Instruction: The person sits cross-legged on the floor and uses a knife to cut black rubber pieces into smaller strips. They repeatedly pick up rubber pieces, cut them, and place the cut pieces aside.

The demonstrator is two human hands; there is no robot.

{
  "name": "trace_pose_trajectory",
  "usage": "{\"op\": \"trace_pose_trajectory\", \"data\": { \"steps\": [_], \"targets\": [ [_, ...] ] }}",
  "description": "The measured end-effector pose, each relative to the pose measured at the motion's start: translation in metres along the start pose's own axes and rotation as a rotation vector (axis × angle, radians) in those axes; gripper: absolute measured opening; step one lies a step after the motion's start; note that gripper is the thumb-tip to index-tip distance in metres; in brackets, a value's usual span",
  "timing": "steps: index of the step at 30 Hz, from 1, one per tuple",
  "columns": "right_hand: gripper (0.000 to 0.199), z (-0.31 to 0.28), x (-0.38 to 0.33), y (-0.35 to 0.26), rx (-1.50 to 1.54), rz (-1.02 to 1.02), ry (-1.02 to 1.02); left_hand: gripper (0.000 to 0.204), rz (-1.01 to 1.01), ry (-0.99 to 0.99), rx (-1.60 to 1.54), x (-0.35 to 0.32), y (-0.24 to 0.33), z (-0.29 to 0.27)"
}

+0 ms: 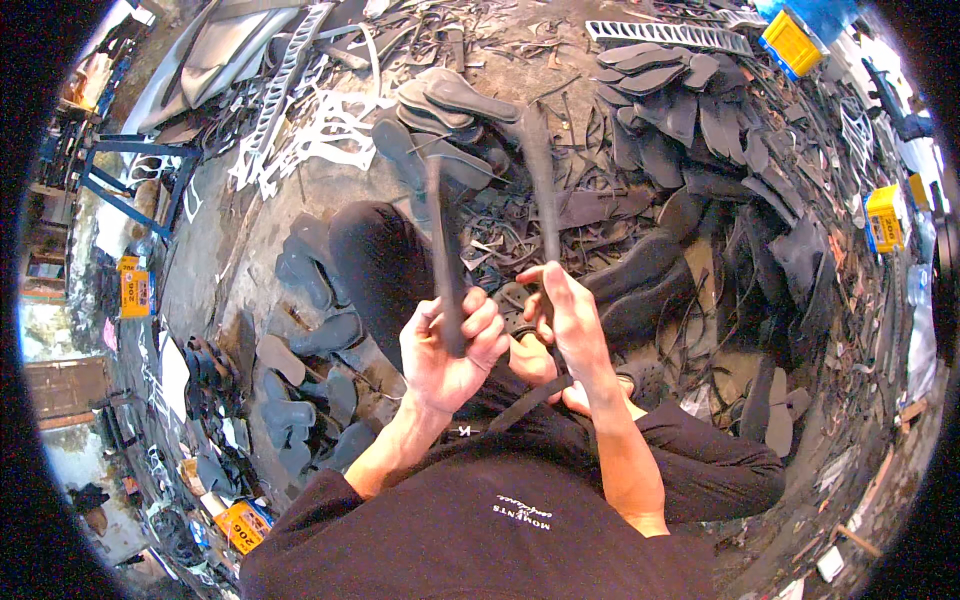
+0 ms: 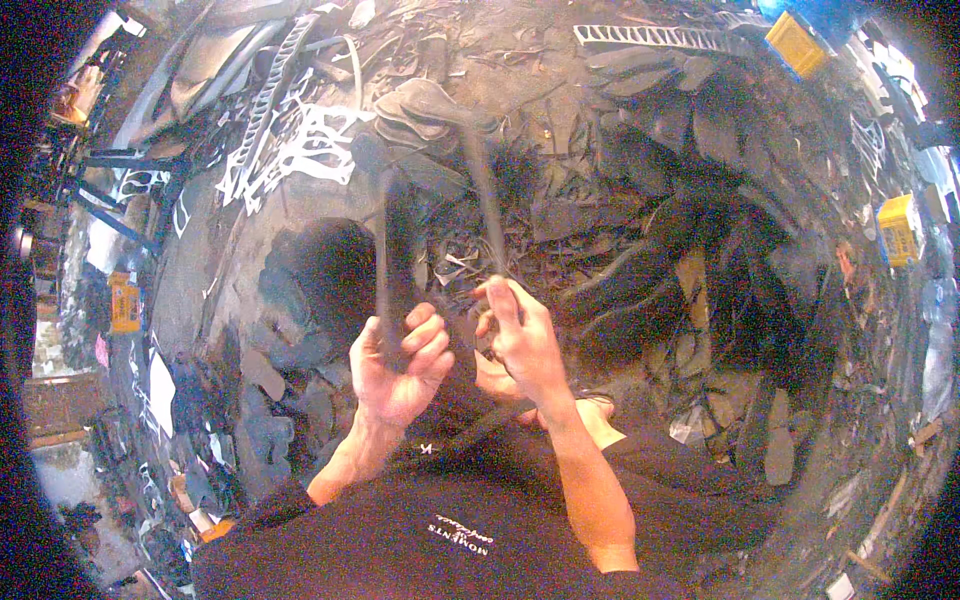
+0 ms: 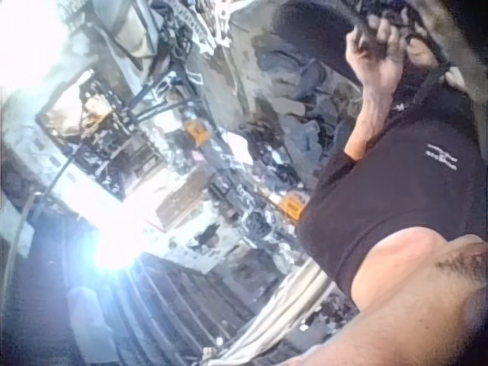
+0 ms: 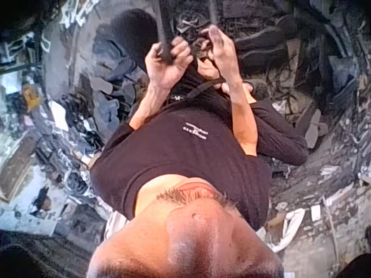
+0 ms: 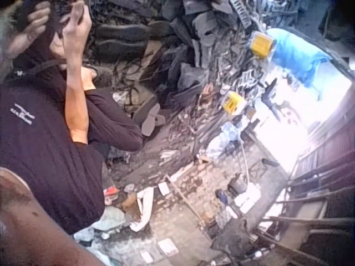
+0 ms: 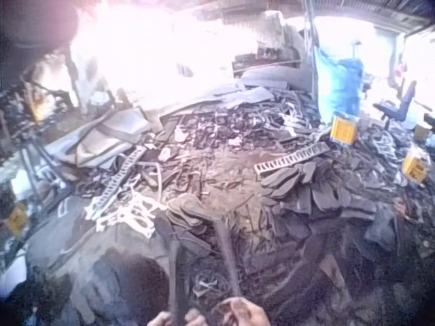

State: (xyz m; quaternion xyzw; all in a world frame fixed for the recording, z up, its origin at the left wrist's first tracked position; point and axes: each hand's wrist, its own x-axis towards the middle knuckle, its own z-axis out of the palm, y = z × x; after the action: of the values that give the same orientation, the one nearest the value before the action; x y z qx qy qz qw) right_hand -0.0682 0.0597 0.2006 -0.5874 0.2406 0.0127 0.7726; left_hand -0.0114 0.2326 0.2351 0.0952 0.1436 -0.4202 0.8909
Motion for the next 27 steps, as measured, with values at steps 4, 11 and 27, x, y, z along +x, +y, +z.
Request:
{"op": "trace_pose_trajectory", "data": {
  "steps": [4,11,27],
  "targets": [
    [0.059,-0.027,-0.028,0.005,0.361,0.042,0.049,0.043,-0.464,-0.149,-0.331,0.019,-0.032,-0.044],
    [0.027,-0.084,-0.072,0.016,0.148,0.027,0.6,0.046,-0.71,0.221,0.516,0.032,-0.098,-0.101],
    [0.018,-0.261,-0.156,0.075,0.92,-0.368,1.275,0.102,0.281,0.075,2.493,0.232,-0.182,-0.175]
  ]
}}
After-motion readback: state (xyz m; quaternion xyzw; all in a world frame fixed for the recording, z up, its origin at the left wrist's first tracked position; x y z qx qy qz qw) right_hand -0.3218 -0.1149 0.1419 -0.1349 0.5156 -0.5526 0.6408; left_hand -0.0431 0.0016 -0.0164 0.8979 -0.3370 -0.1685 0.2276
